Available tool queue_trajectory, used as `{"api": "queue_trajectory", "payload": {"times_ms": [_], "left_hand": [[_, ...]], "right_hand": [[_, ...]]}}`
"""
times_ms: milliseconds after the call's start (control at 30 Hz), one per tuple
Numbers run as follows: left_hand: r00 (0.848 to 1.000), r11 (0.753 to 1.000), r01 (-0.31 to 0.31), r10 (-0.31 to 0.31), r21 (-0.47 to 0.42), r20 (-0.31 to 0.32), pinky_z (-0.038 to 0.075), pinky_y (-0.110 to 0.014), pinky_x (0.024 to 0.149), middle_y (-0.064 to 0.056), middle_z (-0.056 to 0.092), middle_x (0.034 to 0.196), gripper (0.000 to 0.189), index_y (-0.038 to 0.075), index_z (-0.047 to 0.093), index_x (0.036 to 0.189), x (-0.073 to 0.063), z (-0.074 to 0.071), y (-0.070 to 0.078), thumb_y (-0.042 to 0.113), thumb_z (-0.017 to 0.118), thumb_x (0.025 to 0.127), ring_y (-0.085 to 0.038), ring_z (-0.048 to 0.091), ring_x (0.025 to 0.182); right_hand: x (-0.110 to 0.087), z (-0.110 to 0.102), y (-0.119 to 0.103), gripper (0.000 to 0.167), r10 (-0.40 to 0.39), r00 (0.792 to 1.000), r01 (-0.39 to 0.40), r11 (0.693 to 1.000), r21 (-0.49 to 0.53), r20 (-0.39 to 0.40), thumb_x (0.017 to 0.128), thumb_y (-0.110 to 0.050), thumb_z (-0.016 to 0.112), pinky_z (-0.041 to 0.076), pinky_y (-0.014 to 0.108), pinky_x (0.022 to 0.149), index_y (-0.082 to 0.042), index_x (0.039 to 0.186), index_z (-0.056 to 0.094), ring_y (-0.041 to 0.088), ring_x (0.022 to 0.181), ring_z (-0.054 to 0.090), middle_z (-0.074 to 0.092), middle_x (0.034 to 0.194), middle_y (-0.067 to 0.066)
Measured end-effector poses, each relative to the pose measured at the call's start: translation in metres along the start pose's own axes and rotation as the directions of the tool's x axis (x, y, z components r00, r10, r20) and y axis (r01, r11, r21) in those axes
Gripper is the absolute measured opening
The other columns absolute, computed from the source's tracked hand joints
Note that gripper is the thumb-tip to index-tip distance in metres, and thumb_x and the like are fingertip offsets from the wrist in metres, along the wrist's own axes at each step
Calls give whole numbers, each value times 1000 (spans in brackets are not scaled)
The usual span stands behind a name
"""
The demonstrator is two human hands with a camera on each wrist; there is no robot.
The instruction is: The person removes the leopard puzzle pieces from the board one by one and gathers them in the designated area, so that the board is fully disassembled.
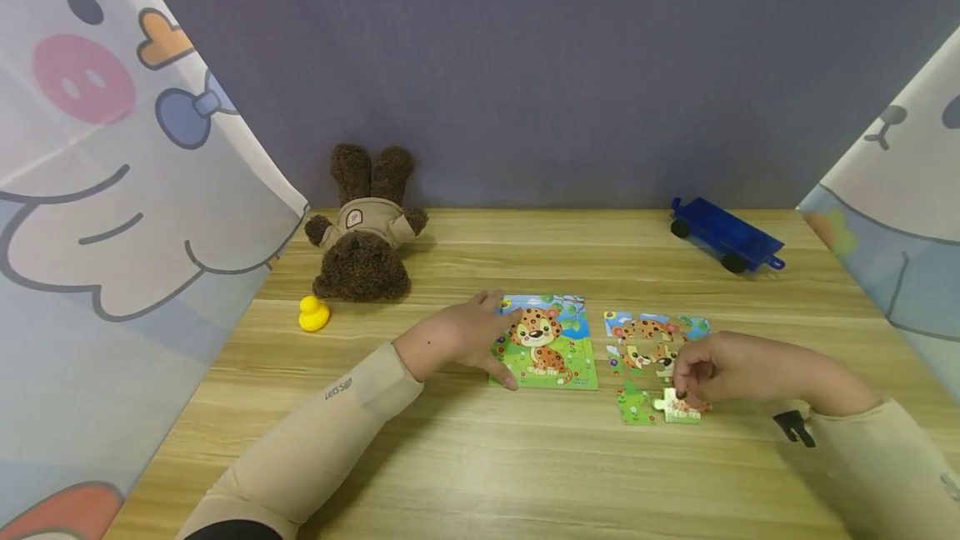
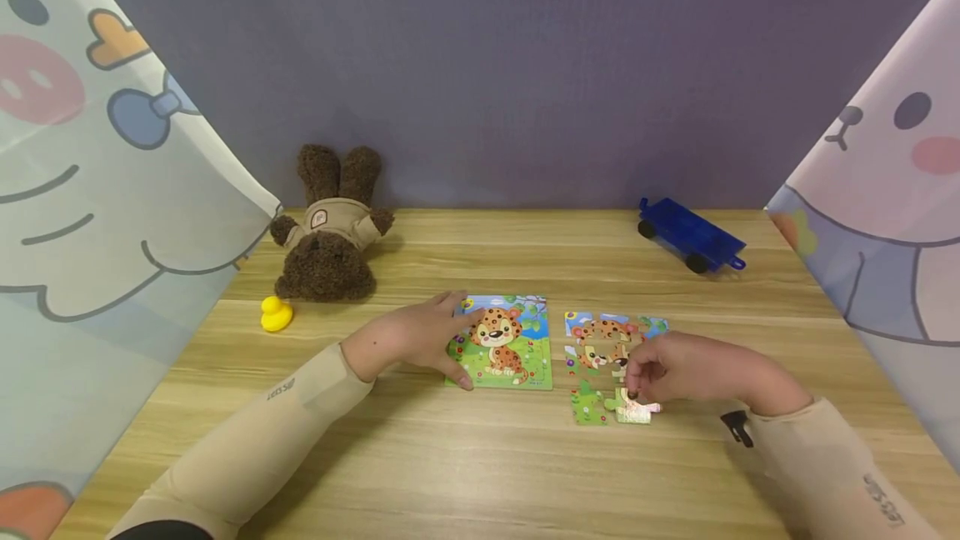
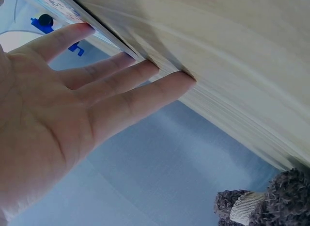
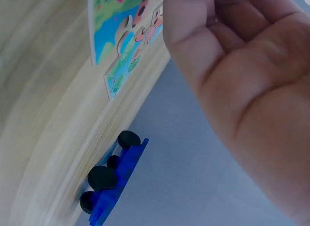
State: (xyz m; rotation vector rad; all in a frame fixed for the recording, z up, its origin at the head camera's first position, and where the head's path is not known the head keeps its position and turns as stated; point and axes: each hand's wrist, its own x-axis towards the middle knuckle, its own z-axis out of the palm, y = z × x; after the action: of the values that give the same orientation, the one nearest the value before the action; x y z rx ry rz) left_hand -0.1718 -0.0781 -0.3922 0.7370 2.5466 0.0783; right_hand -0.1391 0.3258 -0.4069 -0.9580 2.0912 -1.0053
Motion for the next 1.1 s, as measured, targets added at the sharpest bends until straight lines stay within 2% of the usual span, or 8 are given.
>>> {"api": "queue_trajectory", "payload": {"times_ms": [100,333,433,600,733,933,1000,1100], "left_hand": [[1000,1000,-1,1,1,-1,47,-58,124,-20,10,181,116,27,26,172,0,0,0,70,82,80,-44,17,168],[1000,1000,-2,2,8,2,46,-59,125,-21,10,181,116,27,26,172,1,0,-1,71,81,79,-44,17,168],[1000,1000,-1,1,19,6,47,-59,124,-20,10,181,117,28,26,172,1,0,-1,72,81,79,-43,17,168],[1000,999,-6,6,41,11,47,-59,124,-20,14,180,116,29,26,172,3,-3,-1,75,79,79,-43,22,166],[1000,999,-21,21,25,0,42,-60,127,-19,21,179,109,26,32,170,4,-9,-2,74,77,83,-45,26,164],[999,999,-37,37,3,-12,43,-60,126,-10,36,174,87,26,47,163,11,-19,-11,73,69,92,-39,36,161],[999,999,-41,41,6,-36,43,-60,126,-9,42,170,83,24,50,160,13,-22,-14,73,65,95,-37,40,159],[995,999,-44,45,14,-86,42,-60,127,-9,41,171,83,22,49,161,14,-24,-14,73,62,97,-36,40,160]], "right_hand": [[1,1,2,17,-25,1000,24,999,-27,-19,101,4,63,54,23,58,-10,101,72,1,73,60,69,82,4],[3,1,-2,9,40,994,-55,988,-146,-100,100,-9,72,53,21,65,-17,104,76,-5,83,56,69,96,-9],[4,0,-7,8,41,990,-68,978,-198,-138,102,-12,72,51,20,64,-20,102,76,-6,82,55,68,94,-13],[13,-2,-20,6,47,985,-85,970,-227,-169,106,-19,68,46,21,59,-21,103,73,-4,77,50,62,91,-13],[25,-2,-37,9,59,980,-105,966,-236,-191,107,-24,67,44,22,56,-22,101,73,-3,70,48,60,85,-11],[50,0,-58,14,90,975,-130,972,-195,-201,108,-25,65,49,24,59,-14,116,69,3,72,55,68,95,-3],[59,2,-62,20,93,973,-137,969,-206,-209,108,-25,66,51,25,61,-12,122,67,6,75,58,68,101,-1],[72,6,-66,33,82,972,-132,966,-224,-218,106,-27,68,54,25,64,-8,133,63,8,81,63,67,113,6]]}}
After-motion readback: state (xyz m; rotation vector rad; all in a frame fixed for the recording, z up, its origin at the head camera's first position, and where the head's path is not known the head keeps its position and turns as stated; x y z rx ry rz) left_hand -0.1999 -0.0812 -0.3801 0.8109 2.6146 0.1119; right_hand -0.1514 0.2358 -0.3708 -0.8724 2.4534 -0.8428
